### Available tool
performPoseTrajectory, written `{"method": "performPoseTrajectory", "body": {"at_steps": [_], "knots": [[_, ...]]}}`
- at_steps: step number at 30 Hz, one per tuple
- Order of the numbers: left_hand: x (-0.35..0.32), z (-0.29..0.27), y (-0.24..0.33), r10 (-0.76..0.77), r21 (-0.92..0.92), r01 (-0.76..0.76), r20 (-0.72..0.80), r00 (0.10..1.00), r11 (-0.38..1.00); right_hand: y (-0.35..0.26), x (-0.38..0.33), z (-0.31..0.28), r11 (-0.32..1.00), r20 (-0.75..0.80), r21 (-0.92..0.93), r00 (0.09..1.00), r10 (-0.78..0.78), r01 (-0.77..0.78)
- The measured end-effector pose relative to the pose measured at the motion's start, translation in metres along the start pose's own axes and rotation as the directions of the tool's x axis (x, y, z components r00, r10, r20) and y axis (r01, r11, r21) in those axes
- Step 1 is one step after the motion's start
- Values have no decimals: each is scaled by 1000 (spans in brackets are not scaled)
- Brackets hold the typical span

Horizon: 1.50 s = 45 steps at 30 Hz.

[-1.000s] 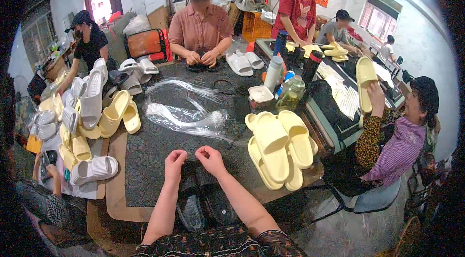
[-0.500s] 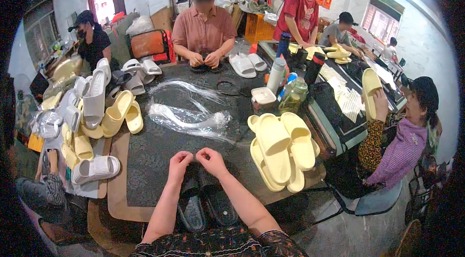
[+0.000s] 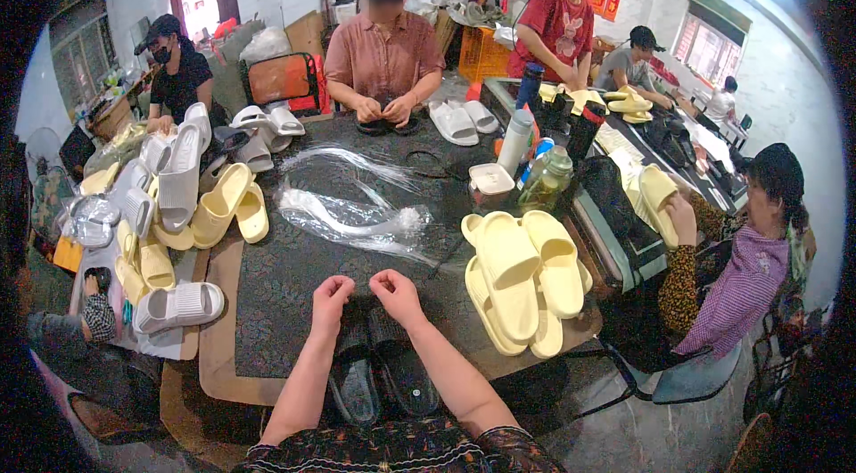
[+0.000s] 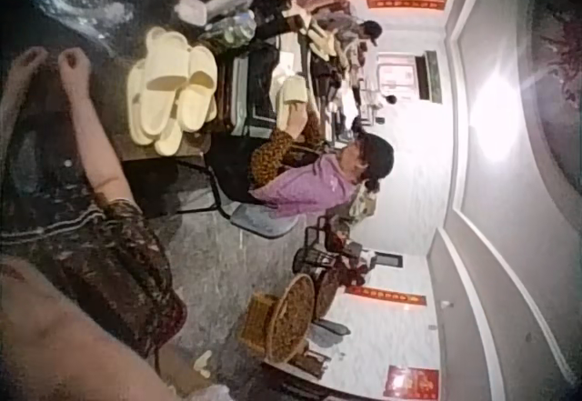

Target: The person pairs slide sandals together by threading plastic fasteners through each pair and securing them by hand.

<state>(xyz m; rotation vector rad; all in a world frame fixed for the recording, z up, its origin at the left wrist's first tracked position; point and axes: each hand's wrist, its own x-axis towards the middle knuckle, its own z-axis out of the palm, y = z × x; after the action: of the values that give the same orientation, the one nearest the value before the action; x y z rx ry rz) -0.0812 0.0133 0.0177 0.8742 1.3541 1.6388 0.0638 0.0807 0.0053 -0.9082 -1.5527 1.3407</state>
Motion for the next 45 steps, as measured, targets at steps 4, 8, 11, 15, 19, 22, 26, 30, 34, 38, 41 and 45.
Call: {"method": "performPoseTrajectory", "body": {"at_steps": [4,8,11,15,19,22,26,30,34,38,41,45], "knots": [[4,-1,-11,30,63,-34,52,998,997,3,2,0,994,121,-100,992,-24,37],[5,-3,-8,-26,-30,25,-20,999,999,10,2,-2,1000,26,-1,1000,-5,5],[2,0,-2,1,29,-1,1,1000,1000,8,1,-1,1000,46,15,999,-12,11],[3,-4,-7,4,108,-14,88,996,994,-6,-1,0,995,98,-99,995,6,4],[2,0,-1,-25,-10,25,-34,999,1000,7,2,-2,1000,4,-23,1000,-1,1],[1,-2,-5,-11,19,10,47,999,1000,8,2,-1,1000,115,-14,993,26,-25],[-3,2,4,5,35,-7,34,999,999,1,0,-1,999,75,-38,997,-2,5],[1,3,-2,-3,-41,2,-8,1000,999,-1,-2,-1,1000,29,3,1000,11,-11],[-2,-1,4,-28,-38,27,-22,999,999,0,1,-5,998,33,-12,997,64,-63],[6,-8,-8,117,4,-118,-128,985,993,-1,3,3,994,-18,101,999,39,-37],[-6,7,31,315,70,-309,-101,944,948,7,6,-2,991,-12,120,998,69,-67],[-70,21,158,684,-118,-677,37,728,727,14,5,-5,998,0,45,999,51,-51]]}}
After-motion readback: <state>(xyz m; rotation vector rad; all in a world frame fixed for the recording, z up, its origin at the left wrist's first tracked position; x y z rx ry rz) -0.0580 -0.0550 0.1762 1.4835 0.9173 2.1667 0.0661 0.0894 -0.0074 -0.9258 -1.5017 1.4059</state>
